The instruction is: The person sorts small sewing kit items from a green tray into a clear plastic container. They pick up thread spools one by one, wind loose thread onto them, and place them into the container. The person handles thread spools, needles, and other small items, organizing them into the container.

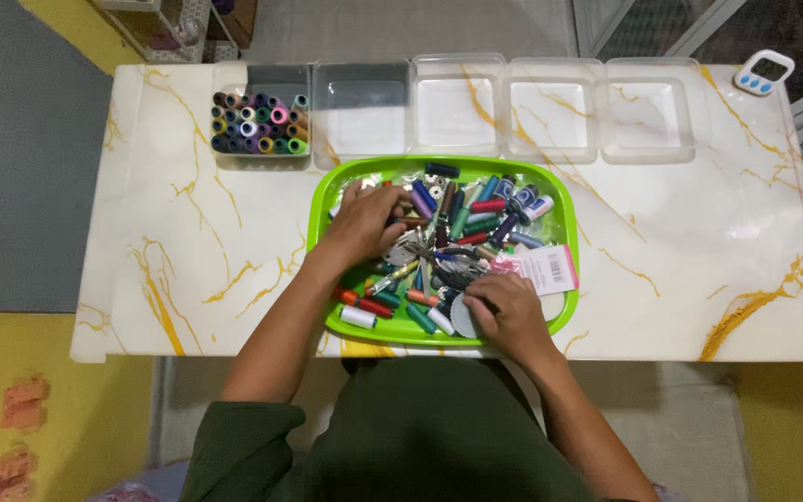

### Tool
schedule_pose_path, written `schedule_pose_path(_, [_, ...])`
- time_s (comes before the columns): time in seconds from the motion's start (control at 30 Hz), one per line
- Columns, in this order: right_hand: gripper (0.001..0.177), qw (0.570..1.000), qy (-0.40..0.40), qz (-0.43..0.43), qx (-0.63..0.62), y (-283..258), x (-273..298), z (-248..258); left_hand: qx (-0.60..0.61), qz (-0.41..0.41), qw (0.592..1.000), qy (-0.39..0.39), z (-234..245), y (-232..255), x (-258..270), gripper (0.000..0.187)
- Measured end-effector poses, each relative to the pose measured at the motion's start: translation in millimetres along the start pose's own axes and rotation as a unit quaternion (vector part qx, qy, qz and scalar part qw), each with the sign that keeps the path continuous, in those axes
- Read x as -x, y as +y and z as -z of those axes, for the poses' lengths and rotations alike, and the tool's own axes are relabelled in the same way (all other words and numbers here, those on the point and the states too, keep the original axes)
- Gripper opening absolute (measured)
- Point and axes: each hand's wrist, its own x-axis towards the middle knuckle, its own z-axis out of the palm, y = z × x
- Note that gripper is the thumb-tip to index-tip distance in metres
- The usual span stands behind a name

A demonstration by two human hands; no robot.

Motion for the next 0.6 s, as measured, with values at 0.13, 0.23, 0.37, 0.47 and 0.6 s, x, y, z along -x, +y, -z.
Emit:
schedule_pose_path(0.13, [0.016,0.997,0.012,-0.021,-0.077,-10,-12,6,0.049,-0.001,0.996,0.069,14,6,19,0.042])
schedule_pose_path(0.23, [0.021,0.995,0.042,0.007,-0.088,-23,-26,7,0.058,0.001,0.993,0.103,28,17,35,0.039])
schedule_pose_path(0.37, [0.038,0.948,-0.003,-0.1,-0.301,-45,-42,-1,0.206,0.025,0.973,0.104,39,41,54,0.036])
schedule_pose_path(0.47, [0.04,0.864,-0.023,-0.132,-0.485,-54,-49,-7,0.259,0.058,0.962,0.063,38,53,64,0.037])
schedule_pose_path(0.6, [0.025,0.938,-0.005,-0.032,-0.344,-56,-49,-4,0.364,0.027,0.93,0.037,31,54,69,0.035])
